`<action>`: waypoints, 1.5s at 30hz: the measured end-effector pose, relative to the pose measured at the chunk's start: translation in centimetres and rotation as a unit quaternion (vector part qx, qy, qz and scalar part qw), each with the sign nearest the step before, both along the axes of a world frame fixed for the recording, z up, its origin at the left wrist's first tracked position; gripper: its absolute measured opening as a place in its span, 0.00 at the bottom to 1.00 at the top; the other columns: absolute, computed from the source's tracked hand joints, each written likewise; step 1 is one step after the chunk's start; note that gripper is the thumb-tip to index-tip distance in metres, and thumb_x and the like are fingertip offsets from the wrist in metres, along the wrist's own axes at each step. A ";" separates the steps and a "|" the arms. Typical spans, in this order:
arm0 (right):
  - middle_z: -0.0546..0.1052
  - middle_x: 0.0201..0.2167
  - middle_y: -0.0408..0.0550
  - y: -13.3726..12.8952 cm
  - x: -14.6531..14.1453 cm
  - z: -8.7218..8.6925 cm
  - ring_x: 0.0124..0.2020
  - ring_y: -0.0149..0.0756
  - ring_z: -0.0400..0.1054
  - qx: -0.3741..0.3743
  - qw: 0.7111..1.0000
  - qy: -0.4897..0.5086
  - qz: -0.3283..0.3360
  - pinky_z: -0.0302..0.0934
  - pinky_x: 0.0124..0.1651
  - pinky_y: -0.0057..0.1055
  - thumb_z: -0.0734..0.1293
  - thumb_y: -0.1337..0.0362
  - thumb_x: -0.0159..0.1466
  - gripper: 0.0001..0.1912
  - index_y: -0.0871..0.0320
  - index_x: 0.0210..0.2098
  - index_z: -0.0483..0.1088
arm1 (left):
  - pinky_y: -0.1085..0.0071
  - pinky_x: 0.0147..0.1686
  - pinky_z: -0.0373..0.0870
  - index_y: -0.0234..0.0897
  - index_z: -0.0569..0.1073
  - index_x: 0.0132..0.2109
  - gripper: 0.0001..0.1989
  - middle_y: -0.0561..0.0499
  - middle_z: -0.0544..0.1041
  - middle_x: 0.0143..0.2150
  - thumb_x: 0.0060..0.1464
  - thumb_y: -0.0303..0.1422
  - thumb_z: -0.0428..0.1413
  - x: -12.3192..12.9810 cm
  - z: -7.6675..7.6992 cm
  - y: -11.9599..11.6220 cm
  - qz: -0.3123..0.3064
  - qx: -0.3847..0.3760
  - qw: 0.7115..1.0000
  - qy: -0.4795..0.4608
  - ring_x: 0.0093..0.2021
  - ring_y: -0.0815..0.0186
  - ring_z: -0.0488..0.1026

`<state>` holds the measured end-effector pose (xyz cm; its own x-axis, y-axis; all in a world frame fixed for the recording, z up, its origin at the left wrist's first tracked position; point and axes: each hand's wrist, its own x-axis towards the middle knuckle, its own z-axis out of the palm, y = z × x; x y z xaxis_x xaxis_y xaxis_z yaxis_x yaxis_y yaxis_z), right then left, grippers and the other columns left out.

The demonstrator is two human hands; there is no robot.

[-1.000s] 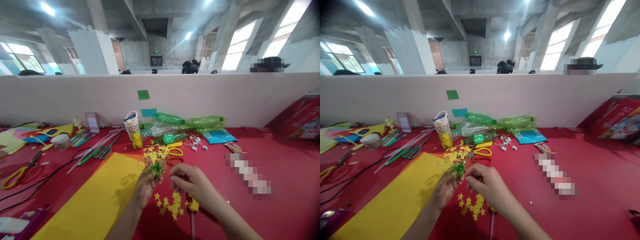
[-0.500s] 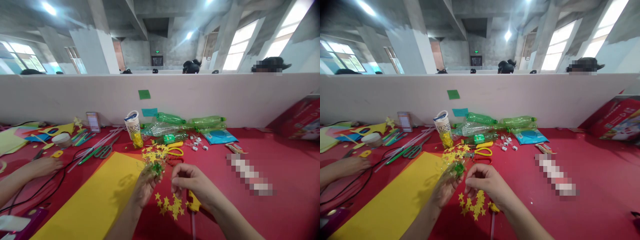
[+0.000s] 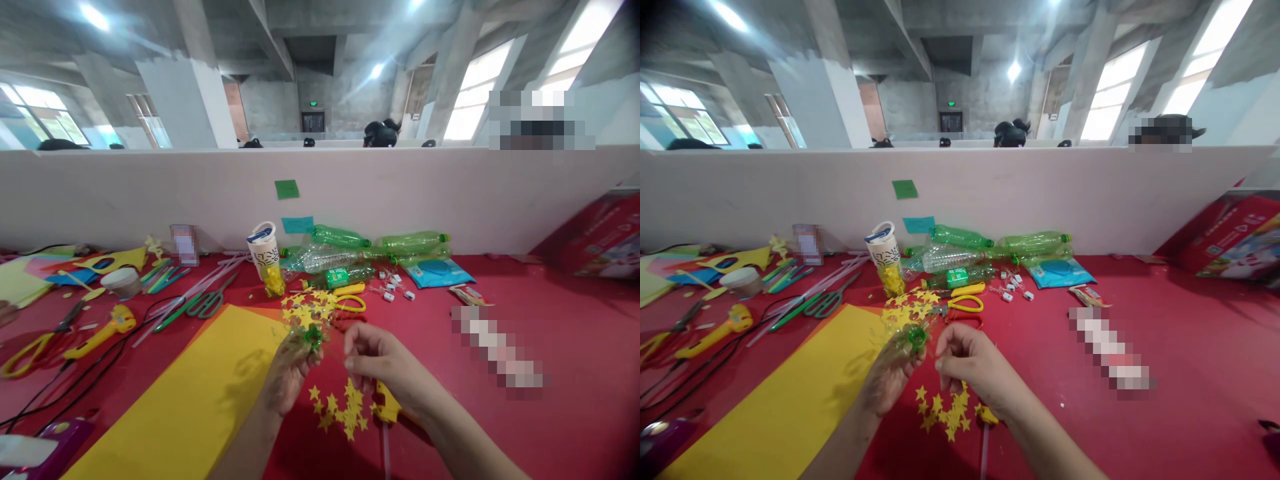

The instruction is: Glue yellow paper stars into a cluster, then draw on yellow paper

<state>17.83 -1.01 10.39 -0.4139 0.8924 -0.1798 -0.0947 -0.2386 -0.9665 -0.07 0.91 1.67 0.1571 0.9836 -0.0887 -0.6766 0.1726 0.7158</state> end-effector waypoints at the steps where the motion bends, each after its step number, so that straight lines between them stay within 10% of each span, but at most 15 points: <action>1: 0.67 0.17 0.34 0.0 0.0 0.1 0.16 0.24 0.61 0.001 1.000 0.008 -0.001 0.50 0.19 0.20 0.66 0.70 0.52 0.08 0.57 0.29 0.61 | 0.75 0.29 0.68 0.36 0.76 0.38 0.12 0.50 0.78 0.34 0.42 0.27 0.62 0.0 -0.1 0.0 0.005 -0.005 1.000 -0.003 0.29 0.69 0.73; 10: 0.56 0.19 0.34 -0.2 -0.2 -0.5 0.21 0.25 0.46 0.128 0.990 -0.026 -0.057 0.42 0.24 0.24 0.57 0.75 0.51 0.08 0.57 0.26 0.56 | 0.75 0.29 0.69 0.37 0.76 0.38 0.14 0.51 0.78 0.33 0.39 0.26 0.64 0.2 0.1 0.0 0.012 -0.018 1.000 -0.012 0.28 0.69 0.73; 25: 0.58 0.20 0.36 -0.6 -0.6 0.1 0.22 0.26 0.51 0.194 0.973 -0.128 -0.012 0.47 0.25 0.24 0.57 0.73 0.56 0.08 0.56 0.34 0.61 | 0.75 0.29 0.68 0.36 0.75 0.39 0.13 0.51 0.78 0.34 0.42 0.25 0.62 0.0 0.1 0.0 0.014 -0.013 1.000 -0.014 0.28 0.70 0.73; 37: 0.66 0.23 0.39 -1.6 -0.3 0.5 0.24 0.28 0.59 0.350 0.882 -0.314 -0.039 0.52 0.26 0.24 0.59 0.75 0.55 0.08 0.56 0.27 0.58 | 0.75 0.29 0.67 0.36 0.75 0.37 0.10 0.51 0.77 0.34 0.43 0.26 0.61 0.0 0.1 0.0 0.011 0.004 1.000 -0.013 0.29 0.69 0.72; 45: 0.70 0.29 0.44 -1.3 -0.2 0.2 0.27 0.32 0.62 0.416 0.836 -0.354 -0.042 0.53 0.30 0.27 0.58 0.73 0.59 0.13 0.54 0.42 0.64 | 0.74 0.30 0.66 0.37 0.74 0.36 0.09 0.51 0.77 0.33 0.43 0.27 0.61 0.3 -0.3 -0.3 0.003 0.004 1.000 -0.008 0.29 0.69 0.72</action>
